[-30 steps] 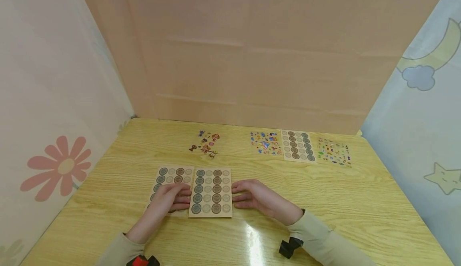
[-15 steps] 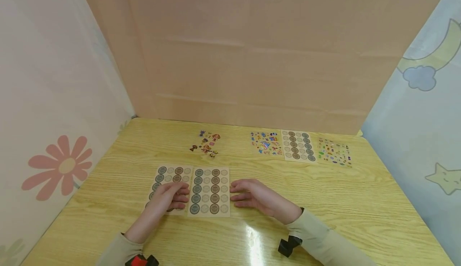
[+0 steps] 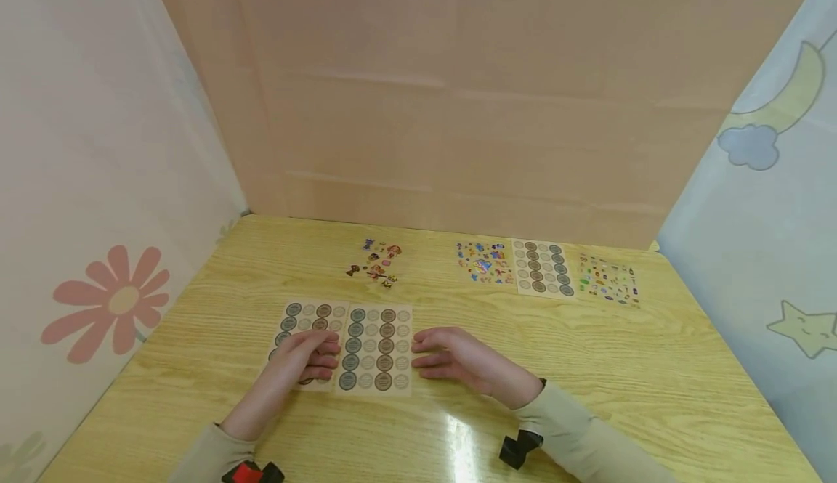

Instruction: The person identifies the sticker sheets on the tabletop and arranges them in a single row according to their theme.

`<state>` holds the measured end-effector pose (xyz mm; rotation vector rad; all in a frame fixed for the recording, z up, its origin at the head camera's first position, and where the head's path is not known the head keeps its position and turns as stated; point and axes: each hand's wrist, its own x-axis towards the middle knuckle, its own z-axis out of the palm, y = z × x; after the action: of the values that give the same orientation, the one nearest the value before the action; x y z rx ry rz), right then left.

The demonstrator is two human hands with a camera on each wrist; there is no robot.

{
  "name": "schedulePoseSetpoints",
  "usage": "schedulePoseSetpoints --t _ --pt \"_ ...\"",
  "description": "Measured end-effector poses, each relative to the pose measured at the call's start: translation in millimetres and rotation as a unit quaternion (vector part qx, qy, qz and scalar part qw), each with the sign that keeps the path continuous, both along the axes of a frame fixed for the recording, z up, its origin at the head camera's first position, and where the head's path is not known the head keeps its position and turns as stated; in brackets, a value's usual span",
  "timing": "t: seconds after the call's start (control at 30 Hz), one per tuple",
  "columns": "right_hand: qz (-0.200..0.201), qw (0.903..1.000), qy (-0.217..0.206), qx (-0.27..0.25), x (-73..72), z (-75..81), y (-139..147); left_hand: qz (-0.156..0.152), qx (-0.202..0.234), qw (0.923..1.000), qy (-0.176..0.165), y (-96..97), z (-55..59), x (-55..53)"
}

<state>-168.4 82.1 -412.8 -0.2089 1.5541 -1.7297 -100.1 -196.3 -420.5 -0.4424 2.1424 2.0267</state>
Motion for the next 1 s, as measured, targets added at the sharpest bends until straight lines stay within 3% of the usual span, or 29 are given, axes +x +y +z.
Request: schedulePoseSetpoints --t 1.0 --pt "-0.002 0.9996 -0.012 -0.025 2.0 -0.8 -16 0.0 0.003 0.9999 -0.013 -10.7 3.0 -0.7"
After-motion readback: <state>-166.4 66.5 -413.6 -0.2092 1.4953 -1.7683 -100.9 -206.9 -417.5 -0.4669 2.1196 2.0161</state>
